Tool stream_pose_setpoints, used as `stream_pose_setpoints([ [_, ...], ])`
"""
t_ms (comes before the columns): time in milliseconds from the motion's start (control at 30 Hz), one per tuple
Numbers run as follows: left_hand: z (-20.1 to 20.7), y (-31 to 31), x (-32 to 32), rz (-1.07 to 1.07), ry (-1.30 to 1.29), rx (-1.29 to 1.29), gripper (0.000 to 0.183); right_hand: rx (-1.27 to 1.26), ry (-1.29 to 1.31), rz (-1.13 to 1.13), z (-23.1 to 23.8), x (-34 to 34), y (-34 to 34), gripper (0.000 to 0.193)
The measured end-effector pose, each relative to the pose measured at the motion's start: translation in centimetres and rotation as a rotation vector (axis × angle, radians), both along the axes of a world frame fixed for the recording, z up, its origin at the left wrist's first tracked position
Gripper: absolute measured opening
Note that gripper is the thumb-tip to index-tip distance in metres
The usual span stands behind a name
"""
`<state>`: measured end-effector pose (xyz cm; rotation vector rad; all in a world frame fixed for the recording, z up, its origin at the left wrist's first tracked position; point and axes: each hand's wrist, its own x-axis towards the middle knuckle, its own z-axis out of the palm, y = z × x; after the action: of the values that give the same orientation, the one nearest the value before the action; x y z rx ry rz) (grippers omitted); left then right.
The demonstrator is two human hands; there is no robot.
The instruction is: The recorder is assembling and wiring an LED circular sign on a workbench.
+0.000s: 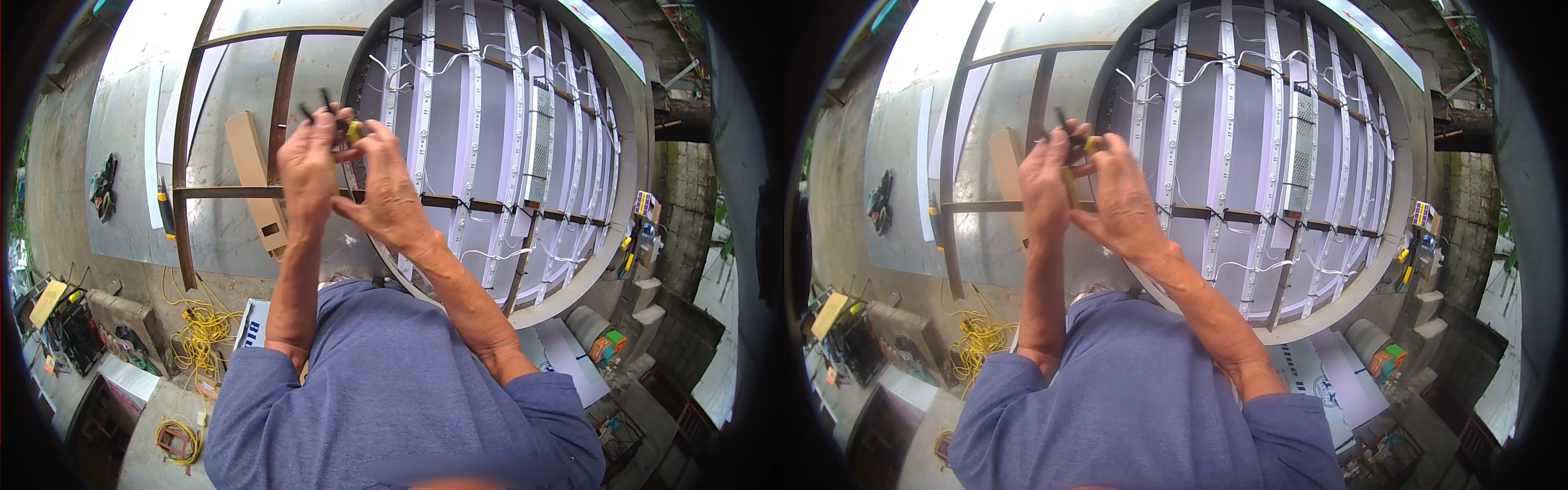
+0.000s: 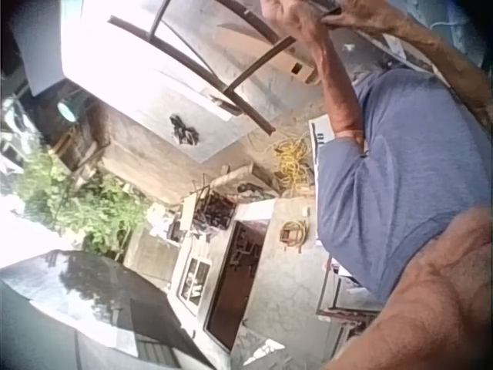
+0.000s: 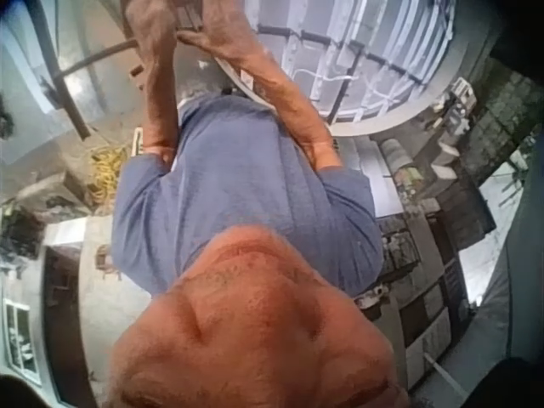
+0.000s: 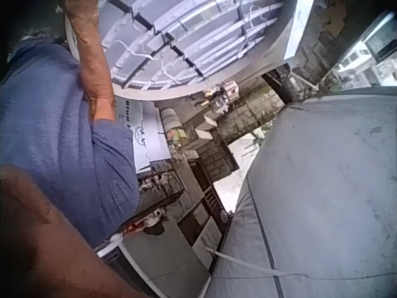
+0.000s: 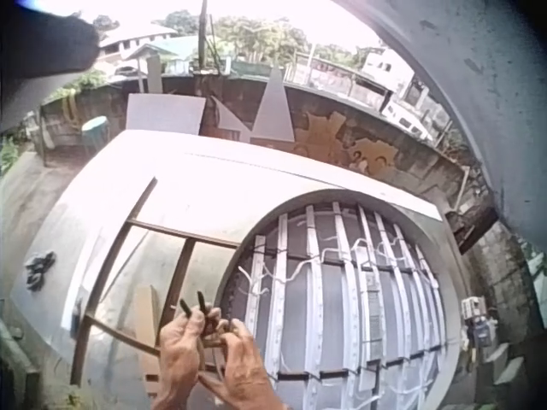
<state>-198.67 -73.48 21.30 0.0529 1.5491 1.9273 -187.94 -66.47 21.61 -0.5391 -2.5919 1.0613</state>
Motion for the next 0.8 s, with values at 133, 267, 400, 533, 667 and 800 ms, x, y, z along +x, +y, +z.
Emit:
stream_pose_setpoints([
  [133,-0.3,3.3,1.4,-0.016,0.167,-0.107,0.035,-0.052,-0.021,-0.079,-0.3,1.5,1.4,0.084],
  [267,0.3,4.6,2.0,-0.191,0.253,-0.241,0.038,-0.148,-0.142,-0.102,0.2,2.4,3.0,0.059],
  [400,-0.9,5.9,2.2,-0.282,0.284,-0.132,0.044,-0.592,-0.084,-0.245,0.0,4.1,5.8,0.026],
  [533,-5.5,8.3,0.4,0.006,0.213,-0.141,0.046,-0.681,0.009,-0.214,0.6,4.1,9.8,0.024],
  [667,-6.7,11.4,-0.3,0.198,0.279,-0.301,0.046,-0.574,-0.172,-0.12,2.8,2.9,13.7,0.031],
  [800,-6.8,12.6,-0.7,0.155,0.092,-0.292,0.035,-0.511,-0.261,-0.075,3.0,1.4,16.3,0.036],
])
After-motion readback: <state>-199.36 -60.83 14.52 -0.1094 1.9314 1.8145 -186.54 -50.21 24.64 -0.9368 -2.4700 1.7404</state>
